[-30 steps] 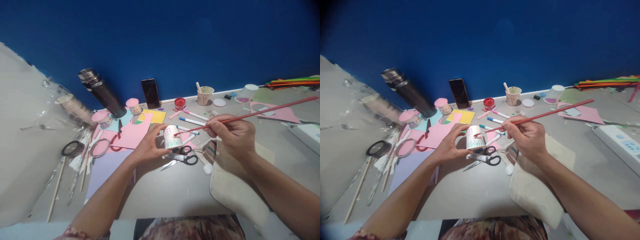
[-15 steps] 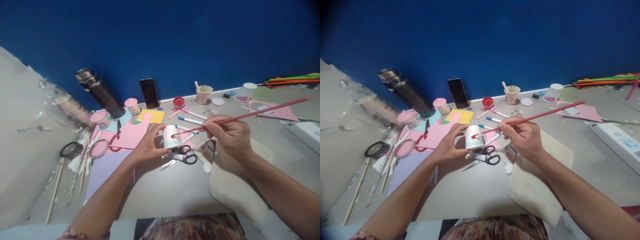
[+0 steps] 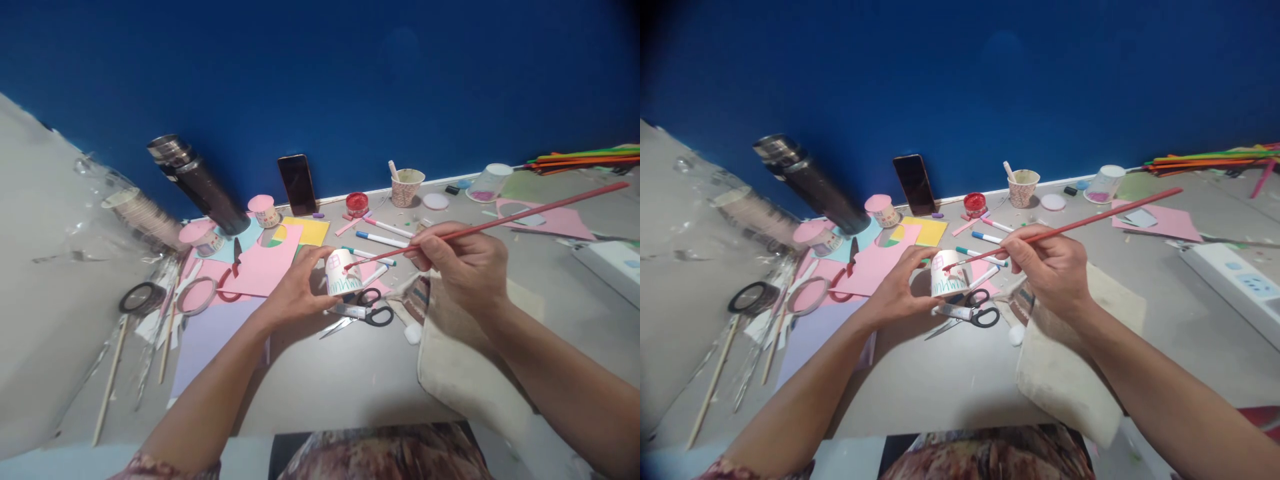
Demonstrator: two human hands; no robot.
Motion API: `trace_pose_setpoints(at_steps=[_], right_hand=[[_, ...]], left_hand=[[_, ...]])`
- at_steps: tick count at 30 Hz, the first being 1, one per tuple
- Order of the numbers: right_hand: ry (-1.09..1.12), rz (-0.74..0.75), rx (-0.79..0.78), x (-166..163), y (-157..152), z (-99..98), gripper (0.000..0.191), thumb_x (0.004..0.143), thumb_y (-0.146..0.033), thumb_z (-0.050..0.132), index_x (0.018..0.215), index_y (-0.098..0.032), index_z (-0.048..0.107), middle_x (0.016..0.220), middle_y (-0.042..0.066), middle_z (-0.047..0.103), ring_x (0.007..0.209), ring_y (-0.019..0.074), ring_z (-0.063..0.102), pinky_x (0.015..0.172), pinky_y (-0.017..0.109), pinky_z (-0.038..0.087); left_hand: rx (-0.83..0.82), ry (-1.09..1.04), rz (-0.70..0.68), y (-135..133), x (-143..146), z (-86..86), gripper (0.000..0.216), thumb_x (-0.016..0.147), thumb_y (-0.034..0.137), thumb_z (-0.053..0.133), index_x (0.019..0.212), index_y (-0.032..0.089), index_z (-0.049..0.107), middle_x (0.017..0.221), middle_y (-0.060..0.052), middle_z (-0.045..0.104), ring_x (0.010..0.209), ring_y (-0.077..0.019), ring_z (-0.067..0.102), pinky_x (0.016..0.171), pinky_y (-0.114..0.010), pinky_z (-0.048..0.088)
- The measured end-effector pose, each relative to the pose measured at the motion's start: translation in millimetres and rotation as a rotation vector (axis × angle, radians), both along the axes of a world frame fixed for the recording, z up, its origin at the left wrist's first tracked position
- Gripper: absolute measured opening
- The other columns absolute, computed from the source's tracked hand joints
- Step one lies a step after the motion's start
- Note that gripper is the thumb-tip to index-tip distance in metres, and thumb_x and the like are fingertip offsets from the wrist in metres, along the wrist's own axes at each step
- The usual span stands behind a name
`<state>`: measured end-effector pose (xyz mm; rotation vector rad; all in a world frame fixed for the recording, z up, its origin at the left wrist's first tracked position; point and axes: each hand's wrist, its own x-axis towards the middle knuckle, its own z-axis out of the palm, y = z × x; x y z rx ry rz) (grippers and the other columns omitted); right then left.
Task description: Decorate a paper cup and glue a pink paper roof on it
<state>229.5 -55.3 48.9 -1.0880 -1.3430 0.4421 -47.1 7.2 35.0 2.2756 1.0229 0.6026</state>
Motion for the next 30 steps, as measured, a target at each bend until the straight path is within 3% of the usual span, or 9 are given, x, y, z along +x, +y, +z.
trace_pose_setpoints(at_steps=[18, 24, 30], right_hand=[[-0.063, 0.007, -0.019, 1.0, 0.0, -2.0, 0.031, 0.097, -0.045, 0.072, 0.075, -0.023, 0.074, 0.064, 0.001, 0.070, 0.052, 0.0146, 0.062, 0.050, 0.028, 0.050], [-0.028, -0.022, 0.027, 1.3, -0.7, -1.7, 0.023, 0.100, -0.032, 0.070, 0.079, -0.023, 0.075, 0.066, -0.001, 0.071, 0.058, 0.0137, 0.065, 0.056, 0.027, 0.051], [-0.087, 0.034, -0.009, -1.6, -0.6, 0.2, 0.024, 0.097, -0.026, 0.070, 0.074, -0.022, 0.074, 0.066, -0.001, 0.072, 0.050, 0.0108, 0.061, 0.047, 0.023, 0.046]], left_hand=[[-0.013, -0.002, 0.022, 0.7, 0.0, -0.5, 0.075, 0.077, 0.032, 0.086, 0.144, 0.031, 0.052, 0.143, -0.010, 0.056, 0.136, -0.0334, 0.055, 0.115, -0.055, 0.049], [-0.010, -0.012, 0.013, 0.8, 0.3, -2.0, 0.074, 0.076, 0.032, 0.086, 0.142, 0.030, 0.053, 0.142, -0.010, 0.057, 0.136, -0.0327, 0.055, 0.115, -0.053, 0.049], [0.008, -0.004, 0.003, 0.1, 1.2, -2.4, 0.073, 0.076, 0.028, 0.086, 0.142, 0.027, 0.053, 0.140, -0.009, 0.058, 0.134, -0.0318, 0.056, 0.113, -0.050, 0.049]])
